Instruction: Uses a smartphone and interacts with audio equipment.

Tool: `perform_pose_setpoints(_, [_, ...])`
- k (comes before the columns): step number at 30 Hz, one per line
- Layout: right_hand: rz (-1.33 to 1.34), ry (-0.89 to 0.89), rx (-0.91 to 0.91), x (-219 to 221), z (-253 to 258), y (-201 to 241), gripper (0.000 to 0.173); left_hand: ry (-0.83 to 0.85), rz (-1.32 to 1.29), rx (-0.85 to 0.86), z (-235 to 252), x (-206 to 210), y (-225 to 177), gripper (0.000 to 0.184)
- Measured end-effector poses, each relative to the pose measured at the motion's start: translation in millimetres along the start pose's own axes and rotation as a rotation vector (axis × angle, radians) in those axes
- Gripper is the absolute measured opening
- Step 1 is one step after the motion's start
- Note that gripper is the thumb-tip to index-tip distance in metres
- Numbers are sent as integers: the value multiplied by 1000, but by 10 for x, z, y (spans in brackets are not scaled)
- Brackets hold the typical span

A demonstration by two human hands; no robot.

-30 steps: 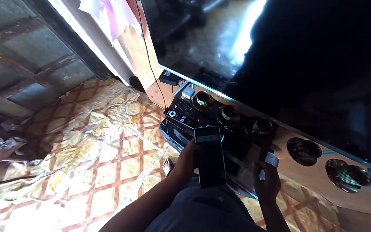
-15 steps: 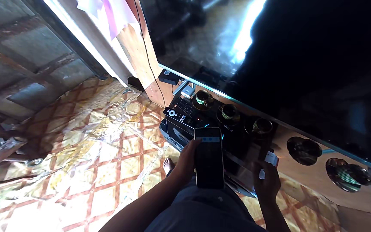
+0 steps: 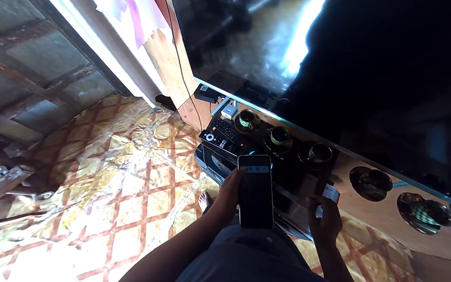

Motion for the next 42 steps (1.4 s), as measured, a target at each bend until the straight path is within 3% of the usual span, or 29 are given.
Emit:
perform_pose_setpoints(32, [-8, 1, 26, 4, 9, -17, 40, 35, 7, 33, -6, 16, 17, 32])
perform_pose_setpoints(37, [-7, 11, 19, 5, 3, -15, 41, 62, 5, 25, -6, 29, 1, 54])
perform_pose_setpoints(42, [3, 4, 12, 8, 2, -21, 41, 89, 6, 47, 6, 17, -8, 56])
Point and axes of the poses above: each hand's wrist, its own z-axis towards the middle knuckle, its own x-axis out of the palm, y = z × x, the point moved 10 cm from there along z, towards the middle knuckle, and after that the axes turned 15 degrees about x, right-handed, at the moved point
